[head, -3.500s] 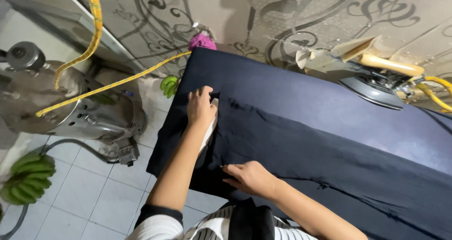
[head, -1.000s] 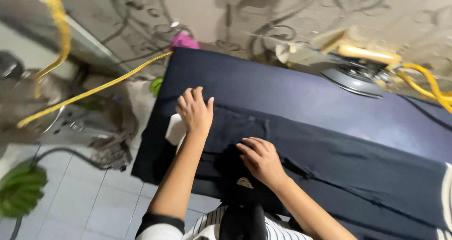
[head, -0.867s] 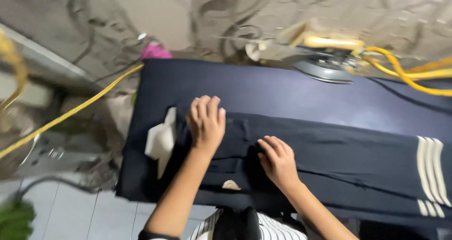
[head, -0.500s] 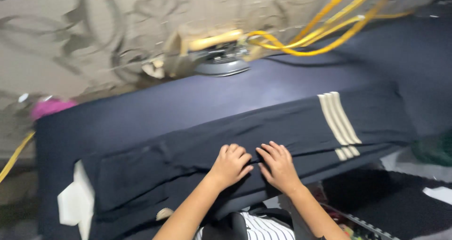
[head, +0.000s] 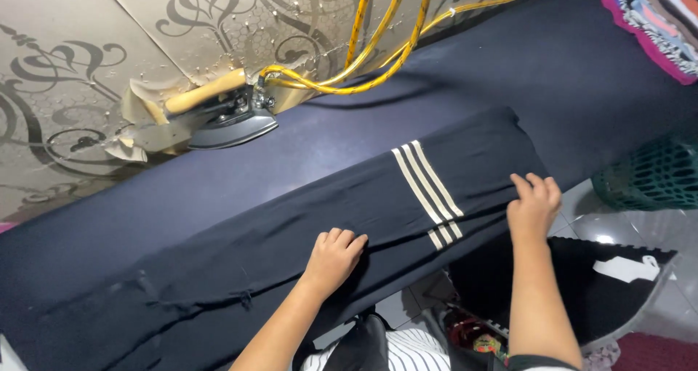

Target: The person irons a dark blue jacket on an ironing board using a steam iron. They smooth the fabric, place a white paper on the jacket, and continue ironing different sections, including the sleeves and collar.

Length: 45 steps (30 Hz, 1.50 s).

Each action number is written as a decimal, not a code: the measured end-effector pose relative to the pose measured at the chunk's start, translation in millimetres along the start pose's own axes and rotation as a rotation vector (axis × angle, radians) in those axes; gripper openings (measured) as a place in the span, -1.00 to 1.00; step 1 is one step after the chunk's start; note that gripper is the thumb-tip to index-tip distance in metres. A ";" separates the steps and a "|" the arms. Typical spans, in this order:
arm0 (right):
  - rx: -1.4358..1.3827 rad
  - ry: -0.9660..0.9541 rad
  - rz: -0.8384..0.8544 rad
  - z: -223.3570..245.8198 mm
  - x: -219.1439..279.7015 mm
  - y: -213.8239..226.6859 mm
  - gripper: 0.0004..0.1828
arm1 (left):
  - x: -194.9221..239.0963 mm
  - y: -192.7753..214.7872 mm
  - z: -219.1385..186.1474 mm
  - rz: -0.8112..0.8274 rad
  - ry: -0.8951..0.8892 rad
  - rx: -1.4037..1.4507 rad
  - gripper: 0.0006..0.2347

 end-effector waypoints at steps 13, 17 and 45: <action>-0.079 -0.039 0.065 -66.8 18.4 2.3 -0.33 | -8.3 27.8 -27.0 0.124 -0.141 0.247 -0.95; -0.415 -0.137 0.073 -72.2 -4.9 10.6 -0.26 | -30.1 49.2 -31.1 0.090 -0.052 0.282 -0.86; -1.184 -1.538 0.704 -98.4 -17.1 -61.5 -0.45 | -22.5 -37.9 -100.4 0.108 0.036 -0.060 -0.37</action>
Point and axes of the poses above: each hand's wrist, its own x-axis away from the middle knuckle, its own y-axis out of the back of the hand, z = x × y, the point moved 4 cm from there along -x, towards the middle knuckle, and after that the axes turned 7 degrees about y, right-handed, at the moved point
